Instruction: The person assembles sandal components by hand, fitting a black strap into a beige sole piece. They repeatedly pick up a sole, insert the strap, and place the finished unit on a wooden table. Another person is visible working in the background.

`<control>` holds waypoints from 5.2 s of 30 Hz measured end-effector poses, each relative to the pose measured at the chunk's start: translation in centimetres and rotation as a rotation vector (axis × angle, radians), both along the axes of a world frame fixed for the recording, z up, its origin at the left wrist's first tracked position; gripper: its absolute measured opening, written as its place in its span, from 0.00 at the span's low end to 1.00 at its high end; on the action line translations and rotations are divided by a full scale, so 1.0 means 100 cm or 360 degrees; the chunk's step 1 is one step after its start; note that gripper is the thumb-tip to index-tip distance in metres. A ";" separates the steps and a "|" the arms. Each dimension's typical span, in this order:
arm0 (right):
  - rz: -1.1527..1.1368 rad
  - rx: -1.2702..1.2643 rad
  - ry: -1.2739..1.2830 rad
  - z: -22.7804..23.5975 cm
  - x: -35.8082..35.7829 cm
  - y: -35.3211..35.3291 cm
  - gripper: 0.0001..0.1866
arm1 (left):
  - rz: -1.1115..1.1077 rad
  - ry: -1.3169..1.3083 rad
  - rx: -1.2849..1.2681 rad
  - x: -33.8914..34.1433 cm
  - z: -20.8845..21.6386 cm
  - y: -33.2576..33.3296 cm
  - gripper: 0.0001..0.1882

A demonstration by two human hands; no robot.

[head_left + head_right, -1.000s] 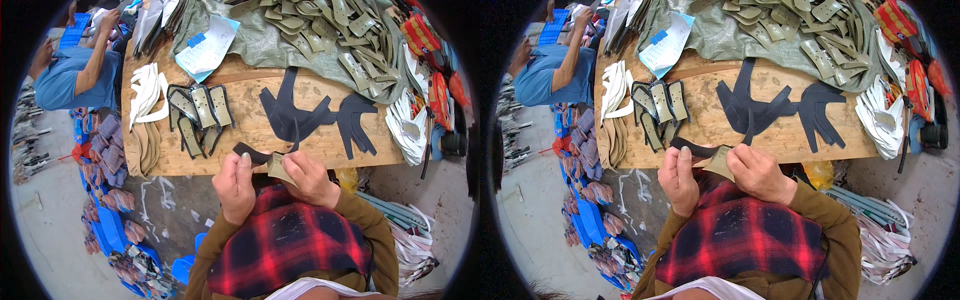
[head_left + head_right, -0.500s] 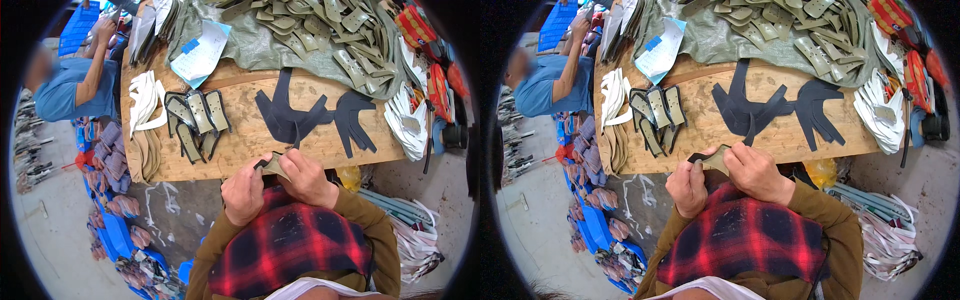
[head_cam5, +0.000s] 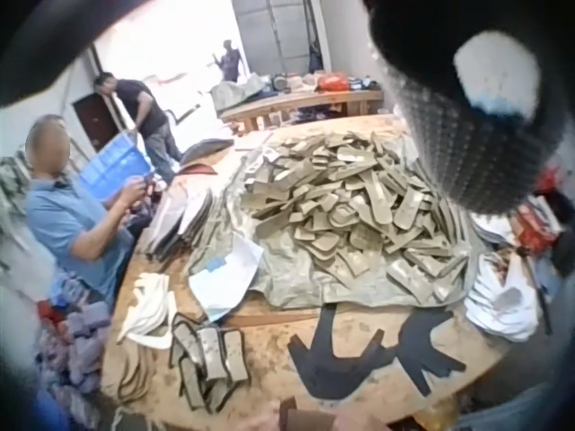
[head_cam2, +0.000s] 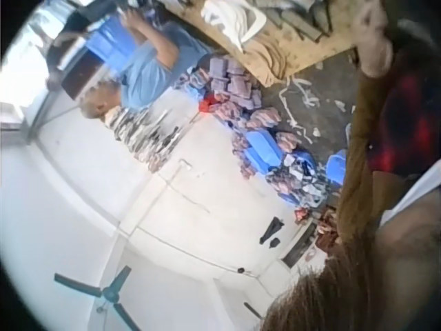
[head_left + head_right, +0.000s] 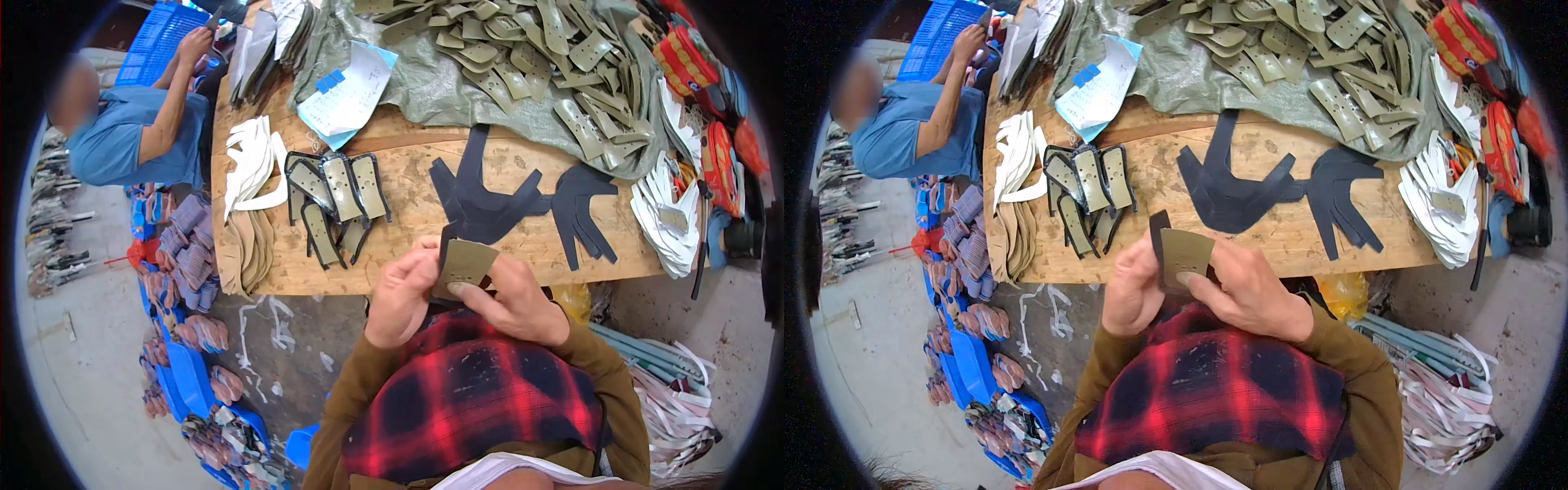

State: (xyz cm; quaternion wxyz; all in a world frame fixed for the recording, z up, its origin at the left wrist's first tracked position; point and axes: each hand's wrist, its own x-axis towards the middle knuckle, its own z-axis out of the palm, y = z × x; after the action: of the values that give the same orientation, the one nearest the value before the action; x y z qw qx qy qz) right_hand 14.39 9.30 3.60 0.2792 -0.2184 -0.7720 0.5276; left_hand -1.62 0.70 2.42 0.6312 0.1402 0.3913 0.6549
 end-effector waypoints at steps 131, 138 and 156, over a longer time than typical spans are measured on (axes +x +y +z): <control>-0.0159 -0.0635 -0.0084 -0.050 -0.025 -0.003 0.17 | 0.0735 0.0609 -0.0350 0.017 -0.049 0.028 0.19; 0.0494 -0.1026 -0.0468 -0.020 0.011 0.059 0.18 | 0.0201 0.0695 0.0012 -0.013 -0.023 0.016 0.44; 0.0675 -0.1530 -0.0223 -0.022 0.020 0.027 0.08 | -0.1073 0.1180 0.0224 -0.010 -0.018 -0.010 0.12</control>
State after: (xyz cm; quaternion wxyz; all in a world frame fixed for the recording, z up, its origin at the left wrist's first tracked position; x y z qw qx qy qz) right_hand 16.42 12.00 1.36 -0.0175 -0.1956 -0.4871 0.8510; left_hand -2.61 -0.28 0.63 0.6151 0.5242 0.4770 0.3455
